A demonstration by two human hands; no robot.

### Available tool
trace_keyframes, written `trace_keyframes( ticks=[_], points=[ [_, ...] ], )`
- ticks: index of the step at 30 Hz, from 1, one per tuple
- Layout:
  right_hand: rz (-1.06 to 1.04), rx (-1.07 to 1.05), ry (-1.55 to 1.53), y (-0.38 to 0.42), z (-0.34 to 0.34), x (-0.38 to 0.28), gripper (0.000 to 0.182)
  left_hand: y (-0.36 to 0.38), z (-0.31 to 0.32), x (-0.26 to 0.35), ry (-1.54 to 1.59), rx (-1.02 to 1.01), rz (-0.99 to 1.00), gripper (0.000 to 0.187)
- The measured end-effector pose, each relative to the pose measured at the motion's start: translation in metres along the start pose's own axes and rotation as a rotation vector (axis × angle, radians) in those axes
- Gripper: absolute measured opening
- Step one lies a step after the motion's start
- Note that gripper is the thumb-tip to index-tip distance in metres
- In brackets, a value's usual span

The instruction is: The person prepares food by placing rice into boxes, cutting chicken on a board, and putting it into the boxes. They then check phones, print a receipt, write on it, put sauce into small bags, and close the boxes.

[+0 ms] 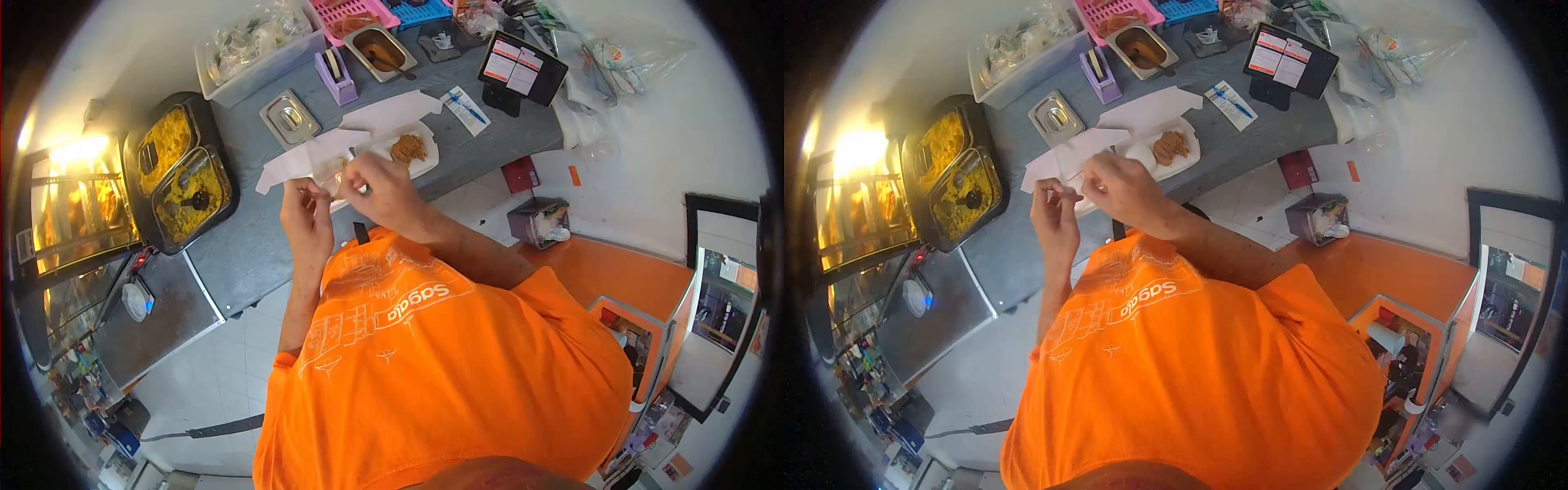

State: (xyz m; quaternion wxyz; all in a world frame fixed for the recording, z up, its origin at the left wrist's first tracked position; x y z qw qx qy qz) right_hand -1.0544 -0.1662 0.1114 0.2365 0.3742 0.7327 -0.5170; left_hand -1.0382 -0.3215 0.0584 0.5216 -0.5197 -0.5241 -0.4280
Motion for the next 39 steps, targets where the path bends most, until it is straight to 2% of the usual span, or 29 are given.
trace_keyframes(
  ticks=[3, 6, 7, 9, 11, 12, 13, 14, 16, 19, 20, 21, 24, 25, 28, 29, 32, 33, 36, 37, 39],
  points=[
    [-0.210, 0.075, 0.164, -0.005, -0.001, -0.017, 0.019, -0.010, -0.004, 0.004, -0.027, 0.109, 0.116, 0.016],
    [-0.103, 0.054, 0.049, 0.000, 0.010, 0.002, 0.021, -0.015, 0.002, 0.014, 0.533, 0.275, -0.108, 0.012],
    [0.053, 0.073, -0.087, -0.002, 0.009, 0.014, 0.019, -0.014, 0.005, 0.003, 0.716, 0.270, -0.246, 0.008],
    [0.361, 0.110, -0.362, -0.006, 0.008, 0.034, 0.015, -0.014, 0.006, -0.014, 0.646, 0.156, -0.352, 0.006],
    [0.558, 0.047, -0.880, -0.012, 0.014, 0.044, 0.011, -0.014, 0.011, -0.020, 0.575, 0.071, -0.440, 0.004],
    [0.653, 0.010, -1.141, -0.013, 0.018, 0.046, 0.009, -0.018, 0.010, -0.007, 0.440, 0.008, -0.306, 0.006],
    [0.790, 0.032, -1.278, -0.004, 0.024, 0.056, 0.010, -0.023, 0.007, 0.007, 0.304, -0.055, -0.171, 0.007],
    [0.786, -0.038, -1.397, -0.003, 0.026, 0.057, 0.011, -0.025, 0.006, 0.019, 0.171, -0.117, -0.035, 0.010],
    [0.770, -0.188, -1.632, -0.001, 0.027, 0.055, 0.012, -0.023, 0.004, 0.007, 0.530, -0.176, -0.236, 0.016],
    [0.640, -0.227, -1.754, -0.016, 0.018, 0.031, 0.014, -0.022, 0.017, 0.019, 0.887, -0.266, -0.519, 0.019],
    [0.609, -0.237, -1.588, -0.024, 0.010, 0.024, 0.014, -0.022, 0.023, 0.035, 0.976, -0.296, -0.611, 0.019],
    [0.574, -0.245, -1.421, -0.036, -0.002, 0.014, 0.014, -0.024, 0.028, 0.051, 1.038, -0.241, -0.676, 0.016],
    [0.342, -0.153, -0.785, -0.051, -0.016, 0.018, 0.018, -0.043, 0.028, 0.068, 0.489, -0.162, 0.047, 0.017],
    [0.245, -0.104, -0.552, -0.053, -0.018, 0.019, 0.019, -0.043, 0.032, 0.072, 0.385, -0.098, 0.094, 0.026],
    [0.036, 0.211, -0.052, -0.055, -0.028, 0.006, 0.020, -0.052, 0.035, 0.045, 0.408, 0.199, 0.069, 0.027],
    [-0.001, 0.326, -0.034, -0.053, -0.031, 0.001, 0.019, -0.054, 0.041, 0.056, 0.402, 0.295, 0.114, 0.029],
    [0.070, 0.648, -0.111, -0.045, -0.044, 0.015, 0.021, -0.060, 0.052, 0.054, 0.446, 0.384, 0.175, 0.031],
    [0.057, 0.592, -0.070, -0.045, -0.045, 0.018, 0.021, -0.061, 0.059, 0.053, 0.447, 0.314, 0.214, 0.030],
    [-0.321, 0.215, 0.543, -0.062, -0.054, -0.003, 0.020, -0.073, 0.063, 0.053, -0.239, 0.025, 0.107, 0.029],
    [-0.229, 0.090, 0.588, -0.062, -0.053, 0.014, 0.021, -0.080, 0.066, 0.066, -0.409, -0.067, 0.255, 0.029],
    [0.043, -0.046, 0.406, -0.055, -0.057, 0.034, 0.021, -0.081, 0.070, 0.089, -0.574, -0.128, 0.430, 0.031]
  ],
)
Point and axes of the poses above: each hand's wrist, its own y-axis away from the middle knuckle, its own z-axis out of the palm, x = y × z, the point moved 7 cm from there along -y, towards the middle knuckle, and after that the axes turned 4 degrees about -z, right-handed, at the moved point
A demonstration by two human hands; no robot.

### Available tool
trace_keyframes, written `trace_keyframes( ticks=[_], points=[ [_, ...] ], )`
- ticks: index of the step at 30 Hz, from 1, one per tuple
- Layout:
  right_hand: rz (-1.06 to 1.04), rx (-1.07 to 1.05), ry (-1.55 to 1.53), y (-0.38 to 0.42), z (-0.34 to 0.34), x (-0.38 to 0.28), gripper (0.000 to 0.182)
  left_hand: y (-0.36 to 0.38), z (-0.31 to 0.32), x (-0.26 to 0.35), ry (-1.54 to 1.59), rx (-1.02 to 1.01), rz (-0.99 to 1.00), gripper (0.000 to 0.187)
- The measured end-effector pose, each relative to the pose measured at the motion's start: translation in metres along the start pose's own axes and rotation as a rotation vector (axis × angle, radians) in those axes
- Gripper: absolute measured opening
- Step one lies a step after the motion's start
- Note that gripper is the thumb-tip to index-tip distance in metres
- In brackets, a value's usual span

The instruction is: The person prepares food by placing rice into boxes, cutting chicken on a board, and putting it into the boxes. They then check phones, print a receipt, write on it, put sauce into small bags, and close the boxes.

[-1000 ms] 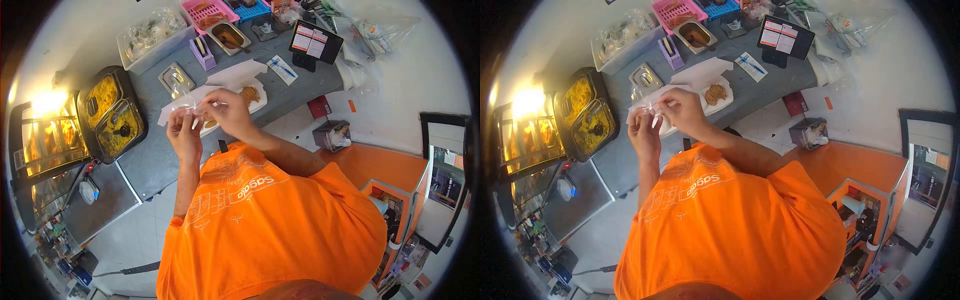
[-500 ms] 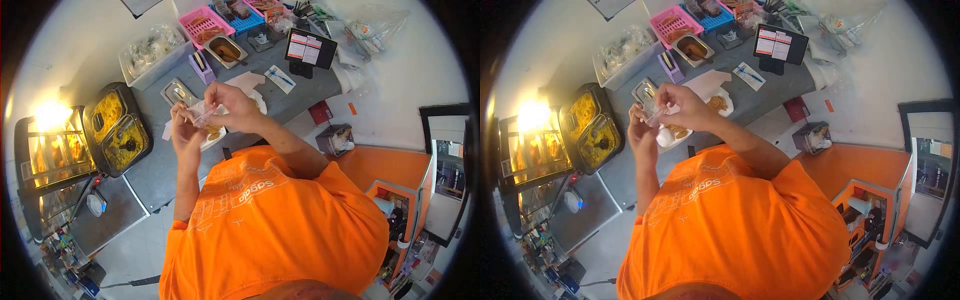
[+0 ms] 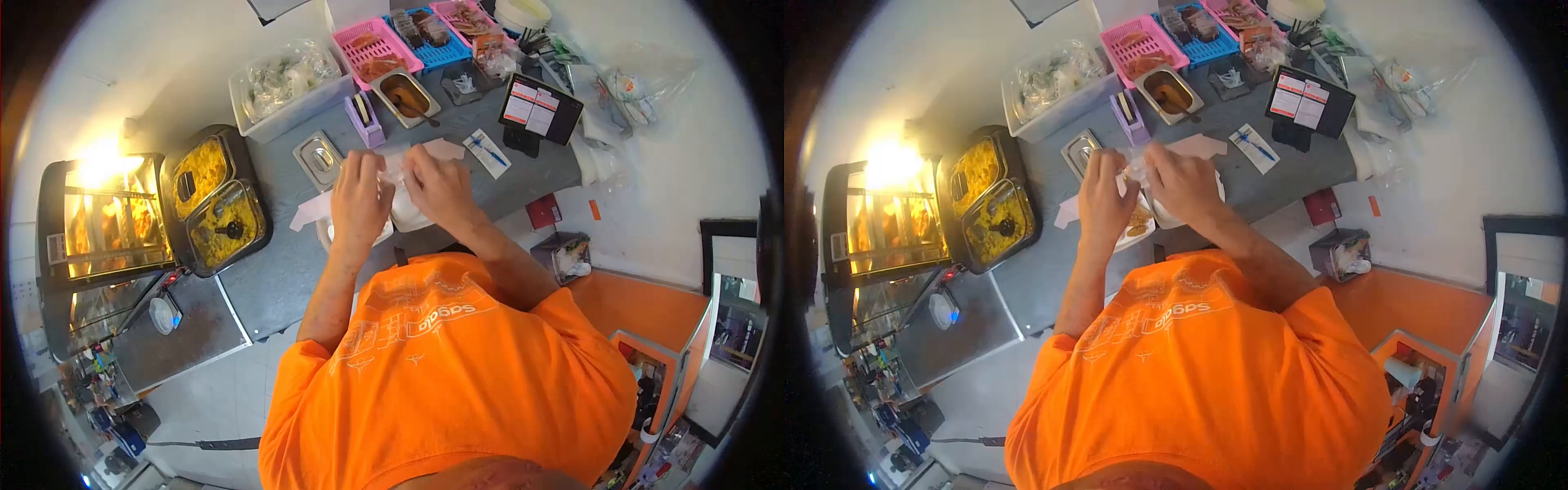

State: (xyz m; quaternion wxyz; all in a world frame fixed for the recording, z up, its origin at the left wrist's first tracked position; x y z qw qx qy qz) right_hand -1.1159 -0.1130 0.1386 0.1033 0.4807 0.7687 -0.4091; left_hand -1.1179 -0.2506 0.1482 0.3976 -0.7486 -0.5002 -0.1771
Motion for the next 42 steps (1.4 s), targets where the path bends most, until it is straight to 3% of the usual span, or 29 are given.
trace_keyframes(
  ticks=[2, 5, 6, 8, 9, 10, 11, 13, 15, 16, 19, 23, 26, 30, 37, 42],
  points=[
    [0.235, -0.142, -0.241, 0.008, 0.009, 0.025, 0.026, -0.007, -0.001, 0.009, -0.010, -0.054, 0.177, 0.034],
    [0.399, -0.336, -0.573, 0.006, 0.010, 0.044, 0.032, 0.003, 0.026, -0.005, 0.280, -0.321, 0.193, 0.037],
    [0.454, -0.461, -0.726, 0.006, 0.017, 0.050, 0.040, 0.012, 0.040, -0.019, 0.325, -0.382, 0.096, 0.037],
    [0.321, -0.397, -0.650, -0.010, 0.019, 0.079, 0.036, 0.031, 0.070, -0.047, 0.414, -0.501, -0.094, 0.037],
    [0.253, -0.364, -0.613, -0.026, 0.016, 0.094, 0.034, 0.037, 0.078, -0.058, 0.607, -0.447, -0.292, 0.036],
    [0.344, -0.341, -0.197, -0.044, 0.007, 0.126, 0.038, 0.045, 0.088, -0.065, 0.799, -0.383, -0.489, 0.036],
    [0.374, -0.340, 0.006, -0.058, 0.012, 0.161, 0.038, 0.049, 0.097, -0.073, 0.992, -0.311, -0.688, 0.035],
    [0.426, -0.329, 0.416, -0.061, 0.041, 0.240, 0.039, 0.034, 0.097, -0.079, 1.053, -0.233, -0.762, 0.038],
    [0.561, -0.537, 0.071, -0.041, 0.089, 0.289, 0.035, 0.011, 0.092, -0.080, 1.156, -0.104, -0.857, 0.040],
    [0.621, -0.640, -0.103, -0.041, 0.105, 0.304, 0.034, 0.001, 0.091, -0.089, 1.151, -0.092, -0.801, 0.039],
    [0.583, -0.663, -0.278, -0.077, 0.100, 0.322, 0.023, -0.031, 0.075, -0.094, 1.058, -0.052, -0.762, 0.039],
    [0.246, -0.445, -0.403, -0.167, 0.084, 0.330, 0.016, -0.060, 0.069, -0.110, 0.820, -0.109, -0.670, 0.039],
    [0.308, -0.505, -0.784, -0.176, 0.137, 0.355, 0.014, -0.067, 0.086, -0.135, 0.856, -0.105, -0.786, 0.037],
    [0.293, -0.538, -0.712, -0.152, 0.161, 0.359, 0.016, -0.081, 0.110, -0.159, 0.916, -0.095, -0.880, 0.039],
    [0.624, -0.257, -0.932, -0.116, 0.160, 0.437, 0.018, -0.093, 0.137, -0.201, 0.920, -0.183, -0.912, 0.043],
    [0.927, -0.122, -1.168, -0.107, 0.158, 0.449, 0.014, -0.105, 0.150, -0.218, 0.922, -0.288, -0.990, 0.039]
  ],
)
Point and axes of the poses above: each hand's wrist, its own y-axis away from the middle knuckle, its own z-axis out of the palm, x = y × z, the point moved 7 cm from there along -y, towards the middle knuckle, and after that the axes turned 4 degrees about -z, right-handed, at the moved point
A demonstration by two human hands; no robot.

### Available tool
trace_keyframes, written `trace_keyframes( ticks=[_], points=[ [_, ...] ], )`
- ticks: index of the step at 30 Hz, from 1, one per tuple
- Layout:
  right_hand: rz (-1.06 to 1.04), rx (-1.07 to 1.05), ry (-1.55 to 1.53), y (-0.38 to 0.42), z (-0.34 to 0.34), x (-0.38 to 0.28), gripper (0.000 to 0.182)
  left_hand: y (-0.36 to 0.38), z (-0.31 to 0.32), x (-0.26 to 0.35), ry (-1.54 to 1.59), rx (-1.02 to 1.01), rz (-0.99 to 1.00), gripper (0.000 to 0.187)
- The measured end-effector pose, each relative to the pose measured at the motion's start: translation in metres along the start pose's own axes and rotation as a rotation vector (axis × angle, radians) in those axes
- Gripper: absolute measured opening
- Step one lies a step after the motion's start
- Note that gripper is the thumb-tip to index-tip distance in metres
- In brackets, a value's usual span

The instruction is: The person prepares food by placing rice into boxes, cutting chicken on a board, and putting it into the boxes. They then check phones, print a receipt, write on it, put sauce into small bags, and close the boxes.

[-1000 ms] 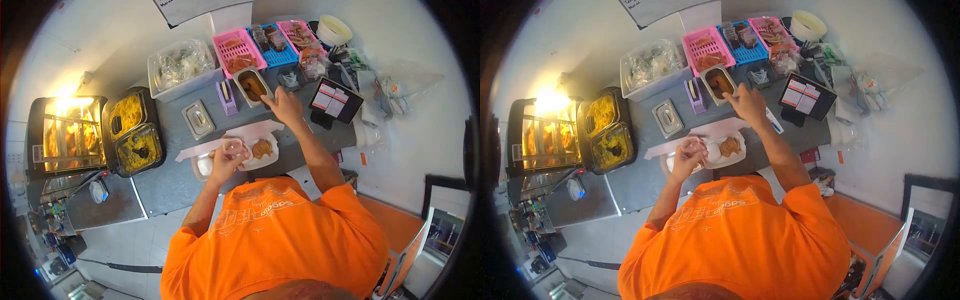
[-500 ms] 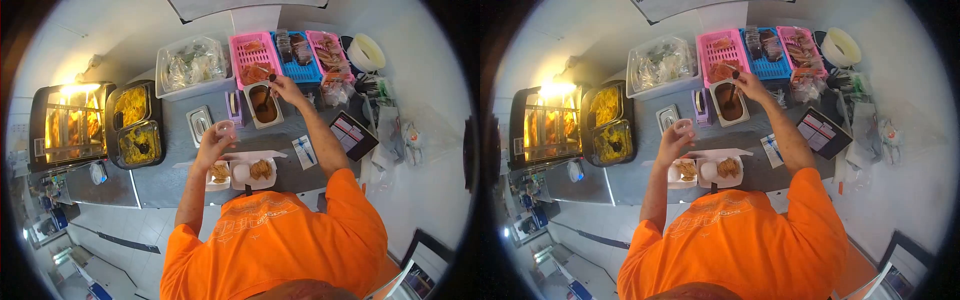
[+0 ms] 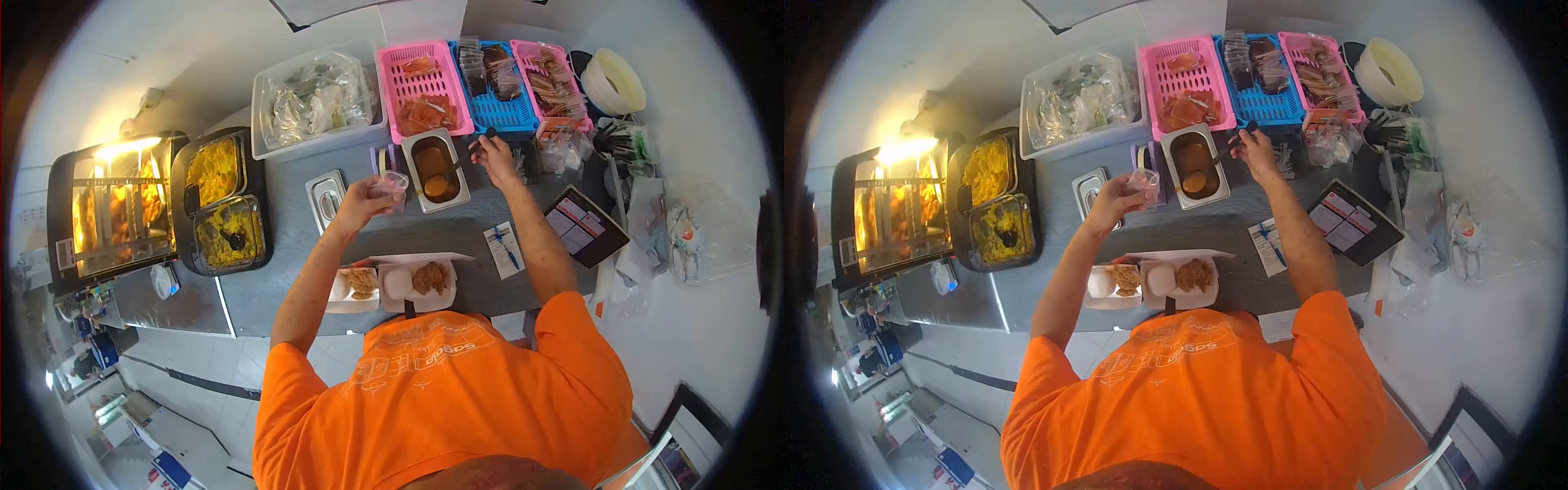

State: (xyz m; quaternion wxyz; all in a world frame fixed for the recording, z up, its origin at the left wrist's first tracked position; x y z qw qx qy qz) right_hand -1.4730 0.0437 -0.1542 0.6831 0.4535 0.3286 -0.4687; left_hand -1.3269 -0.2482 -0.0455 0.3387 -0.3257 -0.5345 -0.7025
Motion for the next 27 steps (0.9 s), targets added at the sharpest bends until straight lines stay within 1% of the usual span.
trace_keyframes(
  ticks=[2, 5, 8, 11, 12, 15, 18, 21, 24, 27],
  points=[
    [0.064, 0.048, -0.052, 0.000, -0.003, 0.004, 0.013, -0.006, -0.001, 0.001, 0.007, -0.026, -0.032, 0.037],
    [0.077, 0.060, -0.138, -0.001, -0.004, 0.000, 0.013, -0.021, 0.000, -0.006, -0.070, -0.111, -0.043, 0.031],
    [0.028, 0.087, -0.146, -0.005, -0.005, -0.020, 0.014, -0.036, 0.005, -0.013, -0.132, -0.123, -0.037, 0.033],
    [-0.056, 0.064, -0.175, -0.002, 0.007, -0.055, 0.014, -0.050, 0.017, -0.021, -0.087, -0.162, -0.032, 0.031],
    [-0.090, 0.030, -0.150, -0.002, 0.011, -0.064, 0.014, -0.056, 0.020, -0.024, -0.095, -0.178, -0.042, 0.031],
    [-0.173, 0.025, -0.064, 0.008, 0.025, -0.091, 0.015, -0.067, 0.034, -0.027, -0.122, -0.216, -0.049, 0.031],
    [-0.283, 0.023, 0.083, 0.026, 0.043, -0.118, 0.016, -0.070, 0.050, -0.023, -0.115, -0.234, -0.014, 0.031],
    [-0.518, 0.006, 0.405, 0.056, 0.071, -0.151, 0.016, -0.069, 0.061, -0.020, -0.046, -0.253, 0.002, 0.033],
    [-0.753, -0.074, 0.551, 0.097, 0.110, -0.176, 0.017, -0.070, 0.067, -0.019, -0.019, -0.259, 0.000, 0.036],
    [-0.883, -0.192, 0.800, 0.137, 0.134, -0.179, 0.017, -0.072, 0.070, -0.021, -0.010, -0.258, 0.042, 0.035]
  ],
)
Point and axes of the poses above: each hand's wrist, its own y-axis away from the middle knuckle, its own z-axis out of the palm, x = y × z, the point moved 7 cm from there along -y, towards the middle knuckle, and after that the axes turned 4 degrees about -z, right-handed, at the moved point
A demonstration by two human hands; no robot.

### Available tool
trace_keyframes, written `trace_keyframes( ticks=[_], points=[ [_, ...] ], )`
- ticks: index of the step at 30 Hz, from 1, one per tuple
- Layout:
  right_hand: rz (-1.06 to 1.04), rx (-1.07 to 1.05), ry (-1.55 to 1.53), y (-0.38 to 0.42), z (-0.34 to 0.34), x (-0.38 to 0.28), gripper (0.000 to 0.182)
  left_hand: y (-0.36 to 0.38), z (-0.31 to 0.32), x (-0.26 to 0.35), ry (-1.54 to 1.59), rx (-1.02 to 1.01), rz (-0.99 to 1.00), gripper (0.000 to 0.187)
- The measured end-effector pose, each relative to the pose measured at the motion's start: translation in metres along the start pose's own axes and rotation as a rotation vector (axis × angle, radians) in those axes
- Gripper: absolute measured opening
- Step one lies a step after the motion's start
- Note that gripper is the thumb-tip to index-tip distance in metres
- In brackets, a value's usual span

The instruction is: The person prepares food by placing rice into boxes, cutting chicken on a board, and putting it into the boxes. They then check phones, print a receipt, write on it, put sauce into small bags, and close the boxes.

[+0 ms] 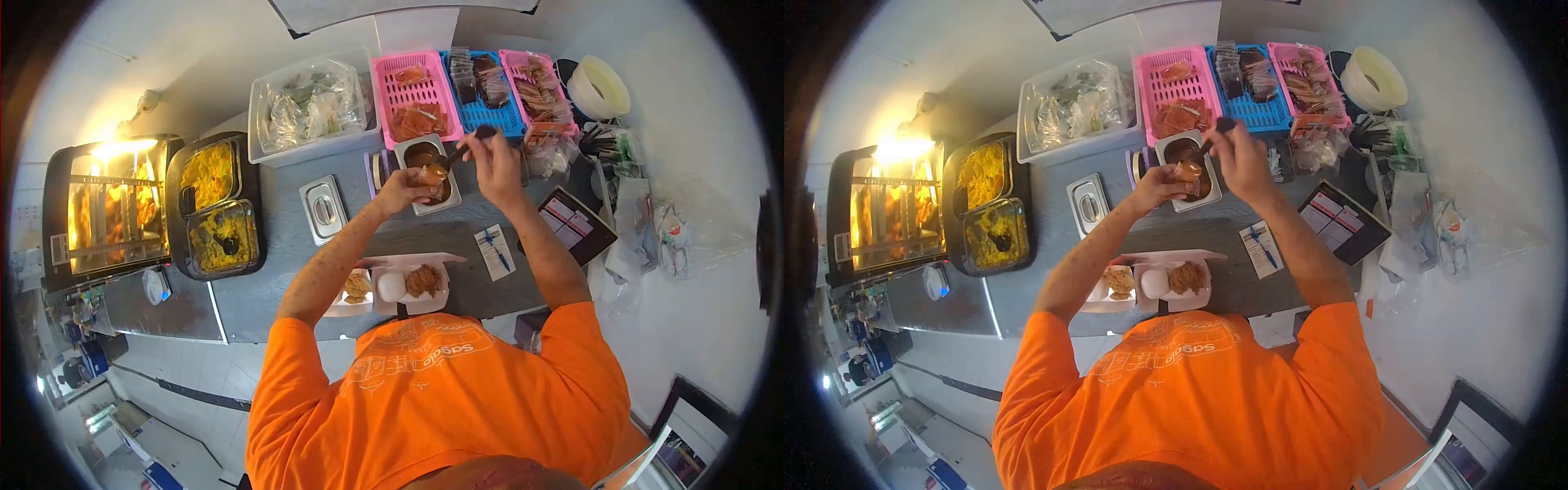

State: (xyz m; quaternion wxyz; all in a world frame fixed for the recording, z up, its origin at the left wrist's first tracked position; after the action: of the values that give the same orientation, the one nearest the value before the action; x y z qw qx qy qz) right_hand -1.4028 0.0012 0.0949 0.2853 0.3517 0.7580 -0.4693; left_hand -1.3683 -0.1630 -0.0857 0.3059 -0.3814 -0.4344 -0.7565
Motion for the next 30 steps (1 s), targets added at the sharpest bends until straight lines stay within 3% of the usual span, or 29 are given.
trace_keyframes(
  ticks=[1, 4, 5, 8, 11, 14, 17, 19, 22, 27, 29, 30],
  points=[
    [-0.022, -0.071, 0.018, 0.008, 0.003, -0.003, 0.016, 0.000, 0.000, 0.000, -0.006, 0.007, 0.010, 0.034],
    [-0.388, -0.030, 0.149, 0.024, 0.009, -0.030, 0.016, 0.003, -0.002, 0.001, 0.005, 0.014, 0.030, 0.029],
    [-0.300, -0.091, 0.031, 0.025, 0.010, -0.031, 0.015, 0.004, -0.002, 0.002, 0.014, 0.014, 0.035, 0.027],
    [-0.445, -0.111, -0.034, 0.023, 0.010, -0.049, 0.010, 0.007, -0.002, 0.005, 0.046, 0.022, 0.084, 0.023],
    [-0.374, -0.107, -0.103, 0.029, 0.008, -0.045, 0.012, 0.005, -0.007, 0.000, 0.011, 0.019, 0.112, 0.030],
    [-0.485, 0.018, -0.204, 0.032, 0.002, -0.051, 0.007, 0.006, -0.007, 0.003, -0.038, 0.007, 0.141, 0.030],
    [-0.123, 0.042, -0.063, 0.034, -0.002, -0.024, 0.011, 0.019, -0.002, 0.012, -0.029, 0.044, 0.126, 0.034],
    [0.084, 0.320, -0.239, 0.028, -0.029, 0.002, 0.017, 0.022, -0.006, 0.005, 0.007, 0.073, 0.131, 0.036],
    [0.276, 0.576, -0.479, 0.044, -0.037, 0.064, 0.020, 0.044, -0.006, 0.010, 0.023, 0.141, 0.146, 0.042],
    [0.722, 0.464, -0.744, 0.103, 0.028, 0.177, 0.022, 0.075, 0.005, 0.013, 0.250, 0.111, 0.268, 0.047],
    [0.925, 0.363, -0.848, 0.123, 0.045, 0.193, 0.026, 0.092, 0.013, 0.020, 0.434, 0.142, 0.269, 0.046],
    [0.912, 0.403, -0.745, 0.120, 0.040, 0.175, 0.028, 0.101, 0.018, 0.025, 0.526, 0.156, 0.268, 0.045]
  ],
)
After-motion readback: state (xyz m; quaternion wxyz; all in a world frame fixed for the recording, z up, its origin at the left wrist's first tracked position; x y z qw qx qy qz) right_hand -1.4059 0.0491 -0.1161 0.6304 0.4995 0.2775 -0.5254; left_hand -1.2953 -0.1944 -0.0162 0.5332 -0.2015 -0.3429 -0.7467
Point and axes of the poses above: each hand's wrist, its own y-axis away from the middle knuckle, its own z-axis out of the palm, x = y × z, the point moved 7 cm from there along -y, towards the middle knuckle, and after that the axes turned 4 degrees about -z, right-handed, at the moved point
